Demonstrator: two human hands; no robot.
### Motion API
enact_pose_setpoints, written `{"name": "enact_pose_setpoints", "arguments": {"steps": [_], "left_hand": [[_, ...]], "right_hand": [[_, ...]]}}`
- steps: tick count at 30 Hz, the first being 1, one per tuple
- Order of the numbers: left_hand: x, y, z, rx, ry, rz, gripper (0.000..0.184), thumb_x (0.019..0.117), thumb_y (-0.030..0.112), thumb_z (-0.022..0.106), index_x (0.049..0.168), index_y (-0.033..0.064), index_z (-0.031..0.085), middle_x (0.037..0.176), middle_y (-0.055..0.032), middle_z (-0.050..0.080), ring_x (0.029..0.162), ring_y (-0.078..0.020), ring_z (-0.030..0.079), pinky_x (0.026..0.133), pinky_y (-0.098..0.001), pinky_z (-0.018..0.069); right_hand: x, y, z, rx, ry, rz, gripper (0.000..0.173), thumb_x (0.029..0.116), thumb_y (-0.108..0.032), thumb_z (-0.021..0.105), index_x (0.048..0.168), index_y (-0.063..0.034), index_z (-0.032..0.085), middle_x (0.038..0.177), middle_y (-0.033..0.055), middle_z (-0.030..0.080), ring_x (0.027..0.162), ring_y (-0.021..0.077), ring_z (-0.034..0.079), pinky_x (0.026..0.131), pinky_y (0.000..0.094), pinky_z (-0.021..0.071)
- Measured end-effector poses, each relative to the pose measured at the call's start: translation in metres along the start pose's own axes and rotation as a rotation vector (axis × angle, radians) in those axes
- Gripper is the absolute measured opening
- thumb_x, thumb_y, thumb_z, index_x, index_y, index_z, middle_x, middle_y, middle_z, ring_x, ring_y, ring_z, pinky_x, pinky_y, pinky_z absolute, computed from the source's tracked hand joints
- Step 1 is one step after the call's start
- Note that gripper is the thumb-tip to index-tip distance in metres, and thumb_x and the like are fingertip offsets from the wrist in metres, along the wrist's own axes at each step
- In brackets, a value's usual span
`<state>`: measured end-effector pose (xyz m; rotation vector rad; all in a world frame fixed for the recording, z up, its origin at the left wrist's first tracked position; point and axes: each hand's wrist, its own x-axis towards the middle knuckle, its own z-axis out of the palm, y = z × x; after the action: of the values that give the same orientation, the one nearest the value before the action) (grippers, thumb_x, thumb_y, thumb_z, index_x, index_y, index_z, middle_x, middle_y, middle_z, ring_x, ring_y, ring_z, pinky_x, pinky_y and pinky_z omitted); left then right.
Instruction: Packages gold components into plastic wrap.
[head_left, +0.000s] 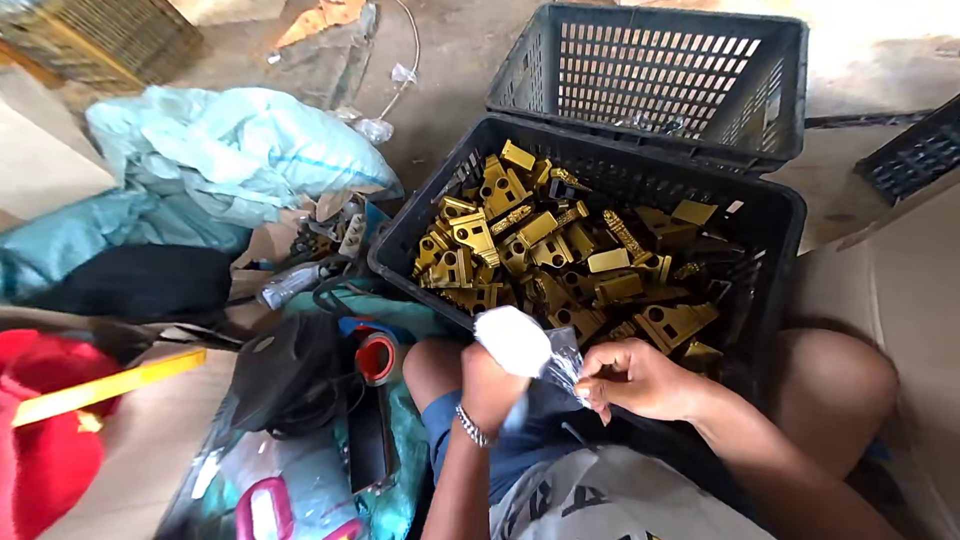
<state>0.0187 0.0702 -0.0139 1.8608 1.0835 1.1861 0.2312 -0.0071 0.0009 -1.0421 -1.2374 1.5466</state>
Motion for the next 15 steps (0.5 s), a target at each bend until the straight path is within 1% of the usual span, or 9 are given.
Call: {"name": "enact_pose_setpoints", "arguments": {"steps": [1,2,4,6,7,10,12,14,15], "left_hand": [[0.005,-0.007,-0.004,0.083,0.083,0.013,0.032,0.0808,0.012,0.075,0.101,-0.0130,0.069,0.092,-0.0140,0.075,0.086,-0.0123,0.074,0.082,-0.0302,0.0595],[0.008,-0.012,-0.008,0.003,0.093,-0.004,0.032,0.0842,0.014,0.075,0.104,-0.0100,0.067,0.093,-0.0086,0.073,0.086,-0.0084,0.071,0.082,-0.0271,0.0596],[0.003,0.001,-0.010,-0.351,-0.128,-0.059,0.029,0.0842,0.019,0.082,0.105,0.0054,0.068,0.093,0.0046,0.073,0.085,-0.0032,0.070,0.080,-0.0247,0.0604],[-0.008,0.018,0.003,-0.581,-0.413,-0.060,0.028,0.0785,0.020,0.089,0.098,0.0152,0.069,0.090,0.0095,0.071,0.086,-0.0004,0.067,0.081,-0.0227,0.0582],[-0.011,0.019,0.006,-0.594,-0.437,-0.045,0.027,0.0778,0.019,0.089,0.095,0.0170,0.069,0.089,0.0106,0.070,0.086,0.0008,0.066,0.081,-0.0214,0.0576],[-0.014,0.003,-0.015,-0.409,-0.147,-0.069,0.029,0.0764,0.010,0.085,0.100,0.0098,0.068,0.092,0.0092,0.071,0.088,0.0005,0.067,0.083,-0.0215,0.0583],[-0.012,-0.012,-0.030,-0.247,0.061,-0.096,0.037,0.0724,0.006,0.081,0.104,-0.0011,0.063,0.092,0.0040,0.070,0.089,-0.0024,0.068,0.084,-0.0229,0.0584],[-0.011,-0.020,-0.039,-0.170,0.183,-0.126,0.039,0.0724,0.003,0.076,0.107,-0.0088,0.061,0.097,-0.0034,0.072,0.093,-0.0077,0.069,0.087,-0.0262,0.0588],[-0.011,-0.019,-0.041,-0.182,0.213,-0.146,0.036,0.0750,0.001,0.075,0.108,-0.0087,0.062,0.098,-0.0043,0.073,0.095,-0.0092,0.070,0.088,-0.0274,0.0592]], "right_hand": [[-0.001,0.003,0.001,0.044,0.023,-0.012,0.006,0.0926,-0.007,0.071,0.088,-0.0094,0.066,0.073,-0.0082,0.069,0.061,0.0010,0.067,0.059,0.0196,0.0593],[0.000,0.004,0.003,0.076,0.081,-0.017,0.015,0.0890,-0.008,0.076,0.083,-0.0134,0.063,0.069,-0.0088,0.068,0.056,0.0011,0.065,0.054,0.0190,0.0569],[0.006,0.006,0.013,0.052,0.188,-0.066,0.029,0.0798,-0.011,0.084,0.072,-0.0167,0.057,0.062,-0.0112,0.063,0.050,-0.0033,0.057,0.047,0.0153,0.0497],[0.012,0.009,0.019,-0.085,0.077,-0.213,0.026,0.0770,-0.017,0.085,0.069,-0.0119,0.060,0.070,-0.0136,0.063,0.063,-0.0119,0.055,0.057,0.0088,0.0462],[0.017,0.008,0.016,-0.135,-0.006,-0.253,0.026,0.0777,-0.018,0.084,0.068,-0.0100,0.061,0.070,-0.0131,0.062,0.065,-0.0133,0.052,0.058,0.0074,0.0433],[0.039,-0.008,-0.010,-0.186,-0.018,-0.112,0.034,0.0785,-0.017,0.086,0.066,-0.0118,0.055,0.063,-0.0093,0.060,0.053,-0.0042,0.056,0.050,0.0158,0.0487],[0.065,-0.009,-0.036,-0.322,0.165,0.077,0.025,0.0845,-0.016,0.081,0.081,-0.0041,0.059,0.071,0.0001,0.065,0.062,0.0072,0.063,0.062,0.0264,0.0558],[0.098,0.009,-0.059,-0.652,0.154,0.331,0.029,0.0922,-0.010,0.076,0.114,0.0047,0.064,0.108,0.0180,0.069,0.098,0.0270,0.068,0.091,0.0437,0.0554],[0.110,0.025,-0.066,-0.817,0.020,0.449,0.045,0.0917,-0.005,0.073,0.133,0.0039,0.059,0.132,0.0232,0.061,0.122,0.0366,0.060,0.106,0.0535,0.0469]]}}
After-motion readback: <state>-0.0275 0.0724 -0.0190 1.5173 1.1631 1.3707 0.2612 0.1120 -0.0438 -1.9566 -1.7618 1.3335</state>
